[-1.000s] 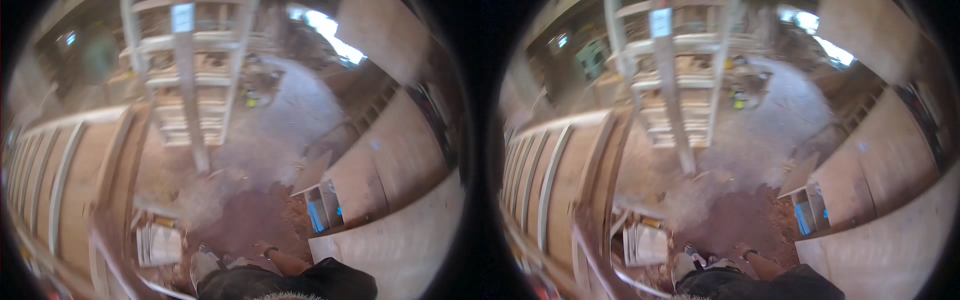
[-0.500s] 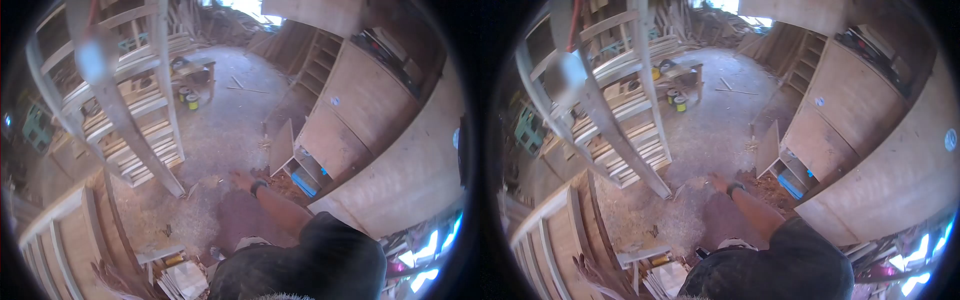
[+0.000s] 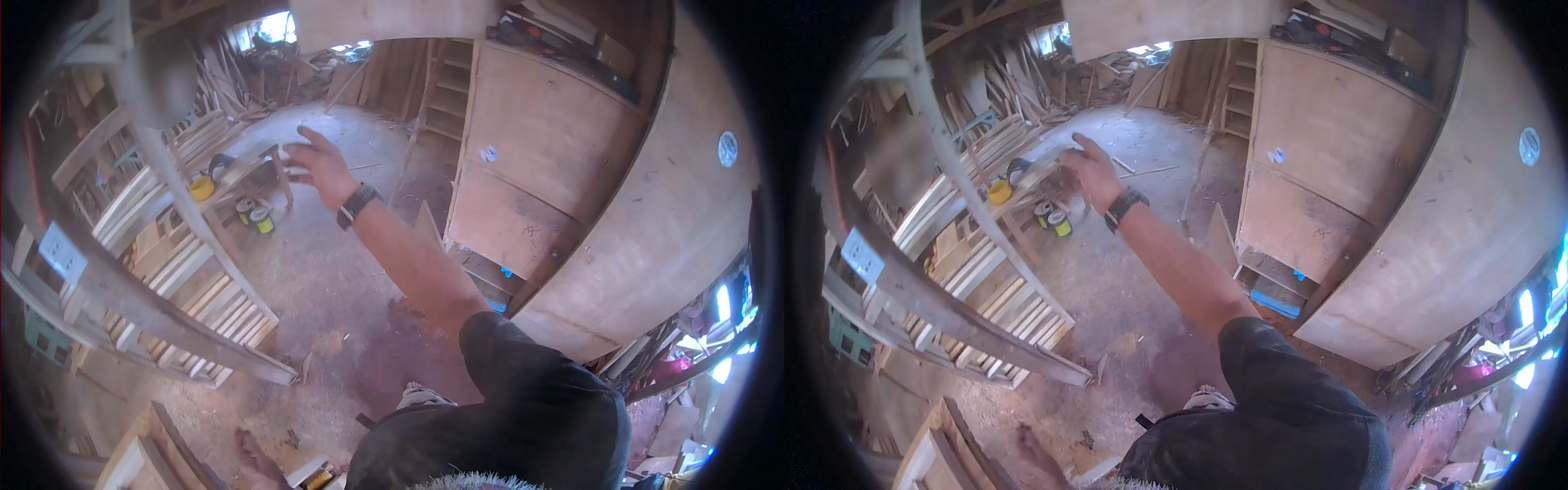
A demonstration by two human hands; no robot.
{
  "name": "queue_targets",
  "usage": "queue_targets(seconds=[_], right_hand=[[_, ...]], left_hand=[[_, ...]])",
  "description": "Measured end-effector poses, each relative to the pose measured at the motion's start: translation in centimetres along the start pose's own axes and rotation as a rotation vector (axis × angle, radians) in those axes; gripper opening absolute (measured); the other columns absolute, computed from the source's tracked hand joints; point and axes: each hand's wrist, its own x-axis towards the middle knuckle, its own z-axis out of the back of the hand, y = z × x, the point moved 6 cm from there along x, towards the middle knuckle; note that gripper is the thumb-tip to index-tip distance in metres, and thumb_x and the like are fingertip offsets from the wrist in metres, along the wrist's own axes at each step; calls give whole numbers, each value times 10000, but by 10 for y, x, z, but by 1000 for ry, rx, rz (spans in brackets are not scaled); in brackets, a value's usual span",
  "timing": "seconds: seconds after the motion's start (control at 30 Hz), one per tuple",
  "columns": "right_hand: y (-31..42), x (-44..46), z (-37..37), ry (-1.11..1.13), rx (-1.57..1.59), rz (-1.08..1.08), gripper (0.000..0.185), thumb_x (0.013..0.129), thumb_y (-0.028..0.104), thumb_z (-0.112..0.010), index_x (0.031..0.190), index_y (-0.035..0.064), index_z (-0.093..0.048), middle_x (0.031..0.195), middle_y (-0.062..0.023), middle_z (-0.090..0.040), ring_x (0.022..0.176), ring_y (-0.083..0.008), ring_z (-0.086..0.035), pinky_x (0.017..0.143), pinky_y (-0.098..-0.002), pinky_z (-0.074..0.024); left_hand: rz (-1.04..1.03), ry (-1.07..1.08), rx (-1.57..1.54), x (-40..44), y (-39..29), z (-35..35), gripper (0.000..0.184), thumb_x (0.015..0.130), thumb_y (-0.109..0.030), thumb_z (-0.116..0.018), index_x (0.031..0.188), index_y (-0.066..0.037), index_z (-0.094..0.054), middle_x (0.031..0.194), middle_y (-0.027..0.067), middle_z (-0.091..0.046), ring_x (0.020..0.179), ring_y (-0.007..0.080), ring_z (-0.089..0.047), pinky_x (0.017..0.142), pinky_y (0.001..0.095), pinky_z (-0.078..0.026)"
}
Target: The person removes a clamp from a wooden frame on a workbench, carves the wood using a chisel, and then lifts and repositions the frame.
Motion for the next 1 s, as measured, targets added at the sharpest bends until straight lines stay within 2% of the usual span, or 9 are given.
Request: queue_targets(seconds=[0.1,0.17,0.3,0.43,0.67,0.77,0.9,0.97,1.0], right_hand=[[38,45,18,-65,33,56,783,969,225,-644,1592,-4,-230,1403,-173,-547,1208,-293,-601,976,-457,-530],[50,74,30,-90,152,46,749,966,238,-641,1574,11,-267,1465,-174,-491,1287,-314,-544,1009,-490,-510],[74,115,44,-38,143,35,668,966,238,-626,1537,40,-342,1504,-163,-460,1352,-325,-488,1046,-523,-472],[84,137,55,-19,188,35,666,940,334,-641,1502,68,-402,1548,-157,-429,1428,-337,-404,1113,-564,-384],[112,136,59,17,228,93,696,923,383,-645,1498,70,-411,1566,-173,-406,1440,-341,-384,1168,-562,-301],[113,149,66,62,295,106,682,928,386,-640,1487,63,-417,1540,-195,-418,1424,-339,-396,1160,-570,-314],[118,135,71,-54,359,74,632,941,379,-625,1452,58,-438,1485,-205,-465,1381,-349,-440,1129,-573,-351],[121,133,70,64,382,140,533,944,349,-631,1367,54,-500,1430,-211,-526,1339,-341,-492,1019,-550,-462],[127,126,72,45,383,142,533,944,349,-631,1367,54,-500,1430,-211,-526,1339,-341,-492,1019,-550,-462]], left_hand=[[76,110,-78,-10,111,-91,301,1039,-231,-566,1056,44,-688,892,111,-690,834,186,-632,763,351,-518],[213,286,274,-36,133,-126,244,1020,-199,-582,1054,14,-695,921,116,-705,845,219,-660,742,352,-521],[301,575,372,-85,159,-192,246,1015,-204,-584,1054,11,-697,923,114,-708,843,218,-664,738,354,-524],[388,773,378,-118,172,-233,249,1010,-209,-586,1054,9,-699,926,112,-710,841,218,-668,734,357,-527],[450,881,358,-108,191,-247,254,1002,-217,-589,1054,4,-702,931,109,-713,838,216,-675,727,360,-533],[463,899,339,-101,203,-235,256,999,-221,-590,1054,2,-703,933,108,-715,837,216,-678,724,362,-535],[471,925,301,-91,216,-227,259,994,-226,-592,1054,-1,-705,935,106,-717,835,215,-683,720,364,-539],[476,943,286,-85,222,-229,260,992,-228,-593,1054,-2,-706,936,105,-718,834,214,-685,718,365,-540],[473,954,282,-80,223,-230,261,990,-229,-593,1054,-3,-706,937,104,-719,833,214,-686,717,366,-541]])
